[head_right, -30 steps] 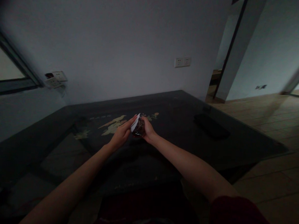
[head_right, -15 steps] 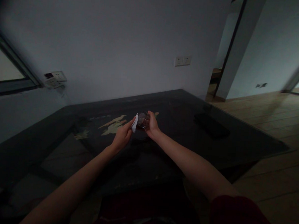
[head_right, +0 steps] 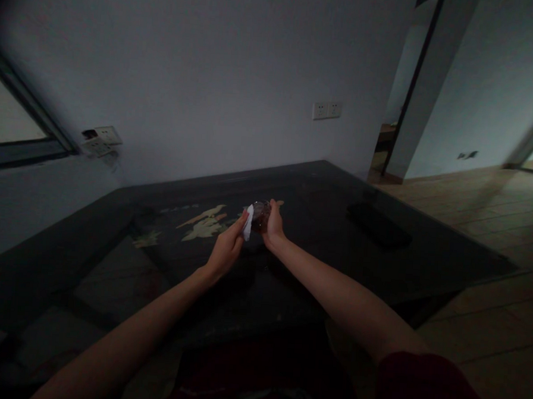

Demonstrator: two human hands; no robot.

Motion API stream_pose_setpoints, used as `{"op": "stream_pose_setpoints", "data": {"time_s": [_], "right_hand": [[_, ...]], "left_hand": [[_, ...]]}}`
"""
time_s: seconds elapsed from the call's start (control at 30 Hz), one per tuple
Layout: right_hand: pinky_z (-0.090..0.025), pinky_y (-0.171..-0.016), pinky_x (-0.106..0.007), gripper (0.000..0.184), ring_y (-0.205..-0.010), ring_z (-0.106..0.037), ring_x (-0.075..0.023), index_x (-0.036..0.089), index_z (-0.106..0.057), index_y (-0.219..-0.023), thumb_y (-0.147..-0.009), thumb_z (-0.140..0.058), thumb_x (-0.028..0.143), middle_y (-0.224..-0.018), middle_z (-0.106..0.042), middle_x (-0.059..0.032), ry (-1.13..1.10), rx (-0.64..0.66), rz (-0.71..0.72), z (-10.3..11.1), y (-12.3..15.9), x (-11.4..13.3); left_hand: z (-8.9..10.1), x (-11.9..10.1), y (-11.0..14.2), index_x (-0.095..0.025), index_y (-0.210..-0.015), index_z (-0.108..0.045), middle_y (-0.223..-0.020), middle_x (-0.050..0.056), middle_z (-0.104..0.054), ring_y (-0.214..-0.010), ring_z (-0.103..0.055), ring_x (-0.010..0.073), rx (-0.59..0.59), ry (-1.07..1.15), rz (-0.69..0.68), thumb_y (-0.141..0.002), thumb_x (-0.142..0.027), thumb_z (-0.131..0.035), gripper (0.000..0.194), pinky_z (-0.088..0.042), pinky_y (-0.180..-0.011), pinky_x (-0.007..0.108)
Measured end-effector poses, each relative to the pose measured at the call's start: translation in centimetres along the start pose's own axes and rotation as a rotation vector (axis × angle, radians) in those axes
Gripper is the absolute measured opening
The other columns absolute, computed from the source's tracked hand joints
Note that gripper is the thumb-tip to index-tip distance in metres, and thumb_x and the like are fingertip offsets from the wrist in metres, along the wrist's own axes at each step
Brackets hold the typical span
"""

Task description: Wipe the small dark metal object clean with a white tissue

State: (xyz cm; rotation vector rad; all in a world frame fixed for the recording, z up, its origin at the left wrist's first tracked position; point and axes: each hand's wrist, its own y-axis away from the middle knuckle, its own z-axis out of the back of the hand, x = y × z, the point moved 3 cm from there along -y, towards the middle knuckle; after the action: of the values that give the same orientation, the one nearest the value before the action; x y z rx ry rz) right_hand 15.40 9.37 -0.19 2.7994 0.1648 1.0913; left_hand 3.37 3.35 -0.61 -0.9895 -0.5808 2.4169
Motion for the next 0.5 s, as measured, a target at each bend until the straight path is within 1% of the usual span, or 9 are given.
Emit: {"op": "stream_pose_setpoints", "data": {"time_s": [0.1, 0.23, 0.37, 0.43, 0.5], "right_hand": [[-0.048, -0.059, -0.029, 0.032, -0.065, -0.063, -0.0192, 0.023, -0.057, -0.071, -0.086, -0.045, 0.049, -0.057, -0.063, 0.0009, 0.03, 0.001, 0.012, 0.3, -0.3, -0.7], [-0.049, -0.062, -0.03, 0.034, -0.069, -0.064, -0.0203, 0.024, -0.058, -0.074, -0.08, -0.052, 0.057, -0.059, -0.063, 0.0007, 0.11, 0.023, 0.058, 0.8, -0.9, -1.7], [-0.048, -0.064, -0.028, 0.029, -0.066, -0.062, -0.0172, 0.024, -0.058, -0.073, -0.081, -0.054, 0.052, -0.062, -0.063, 0.002, 0.122, 0.025, 0.081, 0.9, -1.1, -2.3], [-0.048, -0.065, -0.027, 0.027, -0.066, -0.062, -0.0158, 0.023, -0.058, -0.074, -0.082, -0.055, 0.049, -0.064, -0.064, 0.0024, 0.121, 0.05, 0.094, 0.8, -0.9, -2.3], [-0.047, -0.064, -0.027, 0.028, -0.067, -0.062, -0.0161, 0.023, -0.06, -0.076, -0.083, -0.055, 0.05, -0.066, -0.065, 0.0019, 0.137, 0.097, 0.08, 0.5, -0.7, -2.3]], "left_hand": [[-0.3, -0.2, 0.1, -0.019, -0.147, -0.036, -0.151, 0.006, -0.038, -0.139, -0.036, 0.0223, 0.023, 0.002, -0.028, -0.08, -0.005, -0.04, 0.068, -0.028, -0.116, 0.044], [-0.6, -1.1, 0.4, -0.018, -0.149, -0.031, -0.153, 0.008, -0.033, -0.141, -0.032, 0.021, 0.055, 0.013, -0.101, -0.083, -0.007, -0.039, 0.067, -0.025, -0.118, 0.042], [-0.6, -1.6, 0.5, -0.019, -0.149, -0.031, -0.155, 0.006, -0.03, -0.142, -0.029, 0.0204, 0.063, 0.05, -0.145, -0.082, -0.007, -0.038, 0.068, -0.023, -0.119, 0.043], [-0.4, -1.6, 0.2, -0.019, -0.147, -0.036, -0.155, 0.005, -0.031, -0.142, -0.029, 0.02, 0.042, 0.093, -0.126, -0.082, -0.007, -0.038, 0.066, -0.021, -0.119, 0.042], [0.0, -1.4, -0.1, -0.018, -0.144, -0.042, -0.152, 0.005, -0.037, -0.14, -0.034, 0.0197, 0.009, 0.158, -0.052, -0.083, -0.009, -0.036, 0.061, -0.023, -0.118, 0.042]]}}
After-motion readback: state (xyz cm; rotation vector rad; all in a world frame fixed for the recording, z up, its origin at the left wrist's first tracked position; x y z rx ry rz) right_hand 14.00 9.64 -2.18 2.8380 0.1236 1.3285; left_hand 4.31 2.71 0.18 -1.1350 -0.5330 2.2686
